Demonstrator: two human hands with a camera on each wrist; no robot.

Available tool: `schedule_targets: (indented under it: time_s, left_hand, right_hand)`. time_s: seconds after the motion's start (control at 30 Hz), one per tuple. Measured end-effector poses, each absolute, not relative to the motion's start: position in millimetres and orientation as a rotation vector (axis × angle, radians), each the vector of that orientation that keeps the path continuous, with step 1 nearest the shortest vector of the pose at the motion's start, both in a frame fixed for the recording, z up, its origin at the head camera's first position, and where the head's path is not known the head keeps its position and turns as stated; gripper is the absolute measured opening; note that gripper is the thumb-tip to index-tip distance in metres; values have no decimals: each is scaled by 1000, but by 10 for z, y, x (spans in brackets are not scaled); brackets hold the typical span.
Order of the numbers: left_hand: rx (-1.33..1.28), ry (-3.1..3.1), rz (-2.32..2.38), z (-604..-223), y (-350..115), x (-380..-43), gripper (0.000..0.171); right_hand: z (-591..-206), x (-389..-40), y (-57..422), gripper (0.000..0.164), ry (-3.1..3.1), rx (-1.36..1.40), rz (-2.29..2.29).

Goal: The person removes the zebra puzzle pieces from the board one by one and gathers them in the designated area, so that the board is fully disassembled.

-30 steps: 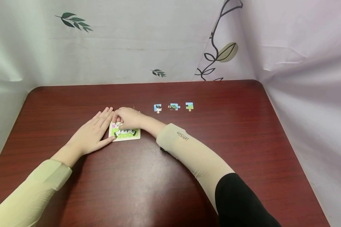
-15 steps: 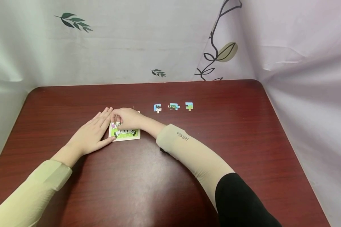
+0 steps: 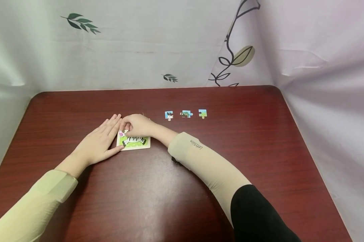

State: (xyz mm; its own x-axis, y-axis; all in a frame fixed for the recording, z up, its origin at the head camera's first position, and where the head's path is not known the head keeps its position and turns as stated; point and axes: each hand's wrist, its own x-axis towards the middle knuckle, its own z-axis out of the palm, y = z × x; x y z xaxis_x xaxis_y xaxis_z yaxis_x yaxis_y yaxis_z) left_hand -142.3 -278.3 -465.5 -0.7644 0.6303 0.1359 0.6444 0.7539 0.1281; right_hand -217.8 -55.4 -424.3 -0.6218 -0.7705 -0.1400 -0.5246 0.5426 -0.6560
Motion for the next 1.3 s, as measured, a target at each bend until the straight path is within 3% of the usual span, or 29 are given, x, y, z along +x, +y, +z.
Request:
schedule_targets:
  time_s: [1.3]
  left_hand:
    - [-1036, -2895, -225, -4627, -2753, -1408, 92]
  right_hand:
    - [-4272, -2149, -618, 6, 2455, -1168, -632]
